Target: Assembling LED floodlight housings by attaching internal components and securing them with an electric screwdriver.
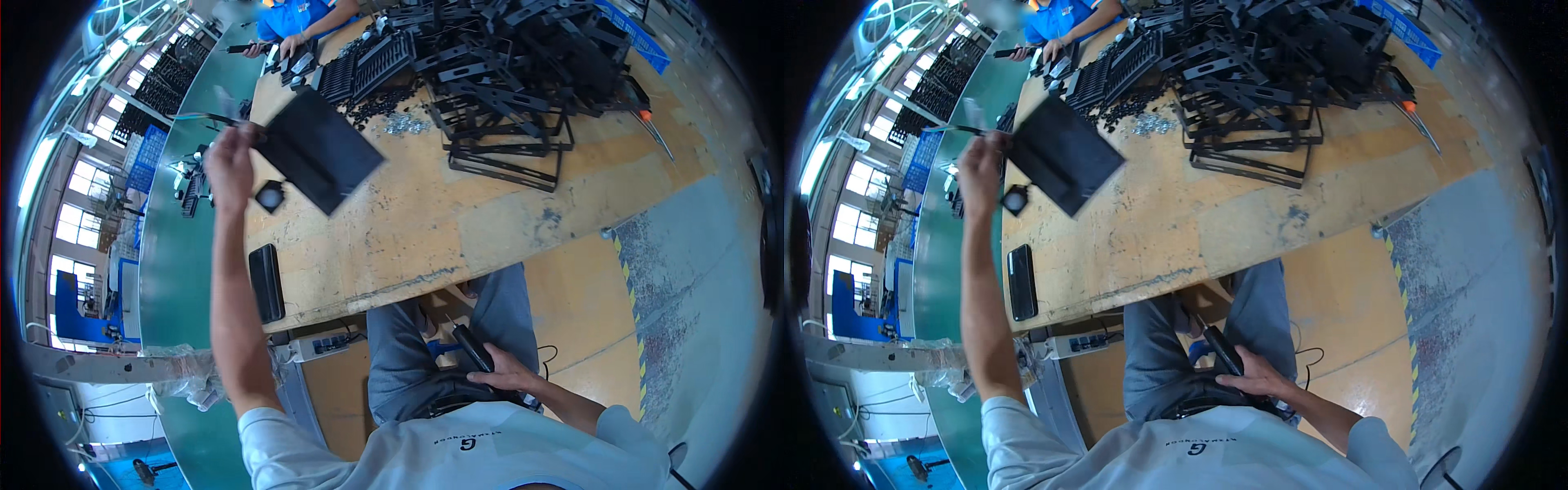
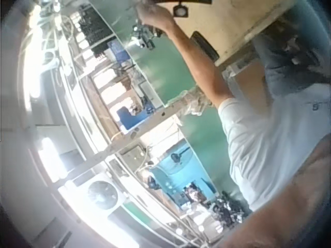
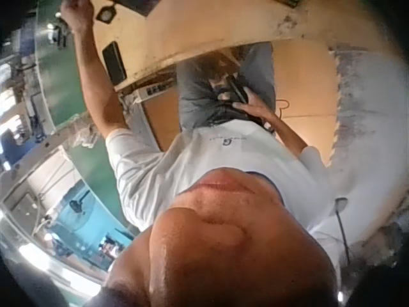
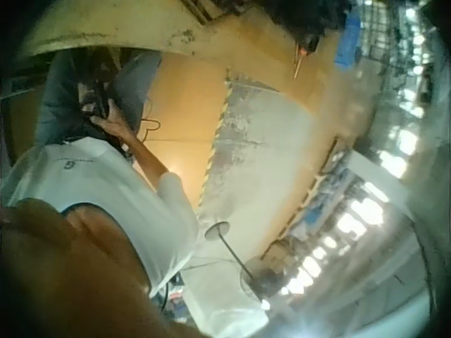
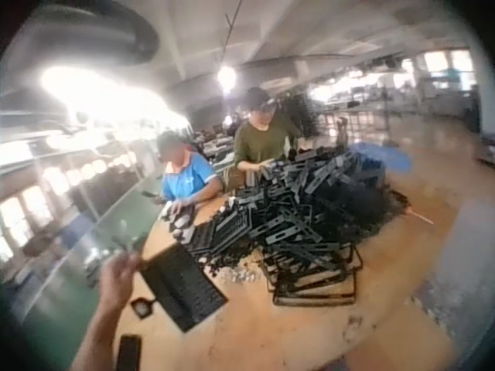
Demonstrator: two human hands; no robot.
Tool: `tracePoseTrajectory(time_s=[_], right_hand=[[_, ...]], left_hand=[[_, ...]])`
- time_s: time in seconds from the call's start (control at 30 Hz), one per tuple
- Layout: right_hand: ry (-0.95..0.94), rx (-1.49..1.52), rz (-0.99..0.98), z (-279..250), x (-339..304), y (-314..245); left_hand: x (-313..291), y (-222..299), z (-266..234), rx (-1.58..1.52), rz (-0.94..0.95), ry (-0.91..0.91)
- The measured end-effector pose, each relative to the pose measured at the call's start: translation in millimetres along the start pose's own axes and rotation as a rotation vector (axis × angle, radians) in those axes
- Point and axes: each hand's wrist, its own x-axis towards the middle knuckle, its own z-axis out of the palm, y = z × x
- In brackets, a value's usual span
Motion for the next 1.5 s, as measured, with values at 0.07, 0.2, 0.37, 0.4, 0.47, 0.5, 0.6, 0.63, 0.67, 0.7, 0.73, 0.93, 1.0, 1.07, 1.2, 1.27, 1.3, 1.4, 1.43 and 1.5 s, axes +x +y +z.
tracePoseTrajectory(time_s=[0.07, 0.2, 0.37, 0.4, 0.47, 0.5, 0.6, 0.63, 0.67, 0.7, 0.73, 0.93, 1.0, 1.07, 1.2, 1.27, 1.3, 1.4, 1.43, 1.5], right_hand=[[0.046, 0.009, -0.007, -5, -9, 2], [0.126, 0.008, 0.005, -7, -19, 14], [0.231, 0.014, -0.025, -7, -27, 30], [0.253, 0.023, -0.017, -6, -27, 34], [0.303, -0.006, -0.062, -3, -25, 40], [0.316, -0.001, -0.059, -4, -27, 39], [0.248, 0.05, -0.024, -11, -30, 24], [0.202, 0.075, -0.006, -15, -32, 12], [0.162, 0.1, 0.013, -16, -36, 7], [0.194, 0.121, 0.043, -18, -41, 13], [0.21, 0.131, 0.016, -17, -42, 14], [0.22, 0.109, 0.01, -16, -34, 26], [0.172, 0.136, 0.052, -19, -36, 19], [0.179, 0.135, 0.025, -14, -34, 16], [0.261, 0.075, 0.034, -1, -38, 30], [0.515, -0.004, -0.1, 2, -38, 38], [0.496, -0.018, -0.113, 1, -38, 36], [0.389, 0.172, 0.008, -3, -39, 30], [0.379, 0.144, 0.011, -2, -37, 32], [0.382, 0.128, 0.023, 1, -35, 34]], left_hand=[[-24, 6, 38, -0.296, -0.149, -0.138], [-50, -1, 93, -0.533, -0.433, -0.442], [-49, -36, 101, -0.719, -0.535, -0.621], [-45, -42, 98, -0.735, -0.516, -0.655], [-35, -49, 94, -0.719, -0.506, -0.693], [-30, -48, 96, -0.674, -0.422, -0.727], [-30, -41, 92, -0.535, -0.432, -0.671], [-30, -48, 81, -0.093, -0.273, -0.637], [-31, -47, 71, 0.339, -0.1, -0.583], [-29, 4, 78, 0.682, -0.066, -0.668], [-29, 38, 68, 0.667, -0.085, -0.588], [-72, 159, 130, -0.11, 0.387, -0.44], [-89, 187, 164, -0.043, 0.522, -0.467], [-96, 183, 189, 0.012, 0.651, -0.458], [-102, 182, 211, -0.018, 0.614, -0.48], [-98, 177, 215, -0.103, 0.663, -0.543], [-101, 172, 211, -0.085, 0.649, -0.531], [-101, 170, 194, -0.262, 0.644, -0.671], [-102, 169, 183, -0.257, 0.642, -0.661], [-99, 190, 154, -0.489, 0.155, -0.548]])
